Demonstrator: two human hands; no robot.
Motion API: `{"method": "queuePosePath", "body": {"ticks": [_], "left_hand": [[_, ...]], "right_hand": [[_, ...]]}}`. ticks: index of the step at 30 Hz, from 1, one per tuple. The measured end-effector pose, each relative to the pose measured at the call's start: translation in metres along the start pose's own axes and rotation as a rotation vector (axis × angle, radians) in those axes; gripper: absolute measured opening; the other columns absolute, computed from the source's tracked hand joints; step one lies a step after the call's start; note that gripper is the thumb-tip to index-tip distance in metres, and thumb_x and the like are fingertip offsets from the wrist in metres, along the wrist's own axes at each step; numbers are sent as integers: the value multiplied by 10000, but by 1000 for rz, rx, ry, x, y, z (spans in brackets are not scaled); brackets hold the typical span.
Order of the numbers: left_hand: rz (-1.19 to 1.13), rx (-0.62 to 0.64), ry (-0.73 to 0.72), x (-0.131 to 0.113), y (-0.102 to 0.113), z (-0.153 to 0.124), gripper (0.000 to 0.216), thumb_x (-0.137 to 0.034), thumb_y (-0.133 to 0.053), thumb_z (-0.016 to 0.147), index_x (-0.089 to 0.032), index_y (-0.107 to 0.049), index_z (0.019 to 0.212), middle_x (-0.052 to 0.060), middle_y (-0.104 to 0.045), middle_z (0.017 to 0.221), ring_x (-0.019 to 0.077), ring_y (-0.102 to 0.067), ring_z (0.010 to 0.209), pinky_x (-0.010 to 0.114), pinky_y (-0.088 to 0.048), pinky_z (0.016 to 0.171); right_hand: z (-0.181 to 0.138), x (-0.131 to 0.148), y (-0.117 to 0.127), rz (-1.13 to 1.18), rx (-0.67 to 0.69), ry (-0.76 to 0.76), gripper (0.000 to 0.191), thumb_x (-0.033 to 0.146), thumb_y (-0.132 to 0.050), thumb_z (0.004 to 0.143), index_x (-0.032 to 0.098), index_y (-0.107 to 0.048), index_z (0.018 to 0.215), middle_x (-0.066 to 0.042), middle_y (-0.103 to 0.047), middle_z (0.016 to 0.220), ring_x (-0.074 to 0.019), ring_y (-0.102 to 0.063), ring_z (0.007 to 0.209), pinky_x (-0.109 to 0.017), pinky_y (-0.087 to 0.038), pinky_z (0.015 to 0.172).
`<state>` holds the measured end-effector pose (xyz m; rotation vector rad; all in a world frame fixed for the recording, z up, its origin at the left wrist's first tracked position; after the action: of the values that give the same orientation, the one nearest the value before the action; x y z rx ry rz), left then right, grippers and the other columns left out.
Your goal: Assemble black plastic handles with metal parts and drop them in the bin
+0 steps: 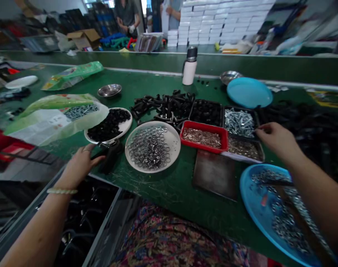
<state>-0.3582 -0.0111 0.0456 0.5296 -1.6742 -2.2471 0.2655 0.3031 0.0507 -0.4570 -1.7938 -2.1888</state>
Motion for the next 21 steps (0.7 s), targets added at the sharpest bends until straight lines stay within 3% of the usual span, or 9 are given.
{"method": "queuePosePath", "body": {"ticks": [2,3,5,7,9,12,14,16,21], "left_hand": [[58,-172,-16,-38,33,14,561,-555,-529,799,-207,-564,1237,123,-637,1100,369,-568,1088,534,-444,941],[-8,-245,-70,-71,46,25,507,-533,-483,848,-222,-562,1240,122,-618,1153,353,-533,1155,523,-409,993],[-289,-192,-319,-168,44,53,358,-427,-473,892,-223,-609,1153,70,-650,1126,242,-593,1075,385,-450,983],[-517,52,-556,-280,14,80,300,-325,-489,892,-181,-629,1116,58,-679,1077,183,-628,991,309,-477,934],[-547,218,-652,-377,-26,102,277,-261,-491,889,-146,-641,1092,76,-693,1056,172,-637,974,283,-465,930],[-441,344,-643,-468,-81,119,251,-216,-554,846,-139,-645,1068,108,-697,1053,209,-637,994,311,-455,929],[-412,384,-642,-496,-103,118,224,-165,-598,792,-125,-658,1004,136,-704,996,249,-645,962,354,-464,899],[-419,398,-636,-505,-112,117,217,-119,-615,749,-102,-662,960,164,-699,950,280,-645,939,391,-464,884],[-549,372,-564,-499,-101,124,319,-94,-604,735,-101,-639,1052,148,-653,1027,243,-609,983,381,-430,947]], "right_hand": [[-40,12,9,211,29,34,204,295,-670,755,144,-675,891,-82,-666,763,-159,-569,672,-323,-382,640],[-60,19,9,337,53,41,216,305,-676,747,156,-675,904,-53,-651,728,-150,-550,628,-306,-389,615],[-100,37,3,537,93,64,227,325,-668,741,166,-677,903,-38,-647,723,-160,-556,624,-293,-414,598],[-134,55,-2,612,84,117,221,342,-640,760,182,-680,907,-42,-667,778,-181,-589,684,-302,-450,638],[-162,68,-4,609,41,176,194,328,-600,796,200,-681,918,-49,-681,858,-193,-614,761,-311,-473,692],[-191,63,-4,546,-39,196,187,294,-561,838,217,-681,959,-52,-679,897,-188,-620,780,-302,-484,694],[-202,48,-3,517,-87,160,188,289,-562,845,227,-683,975,-52,-681,896,-188,-624,768,-298,-487,672],[-206,31,-2,515,-121,121,177,287,-573,844,235,-686,970,-49,-686,893,-189,-631,758,-302,-490,663],[-197,16,7,595,-215,104,149,264,-572,861,223,-678,957,-46,-680,870,-184,-632,759,-304,-499,663]]}}
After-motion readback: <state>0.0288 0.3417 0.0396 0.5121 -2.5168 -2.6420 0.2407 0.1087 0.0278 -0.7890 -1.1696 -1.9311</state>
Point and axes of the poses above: each hand's wrist, its own z-axis towards the middle knuckle, its own y-axis out of the back of the hand, x = y × z, the point moved 9 cm from there along z, towards the middle knuckle
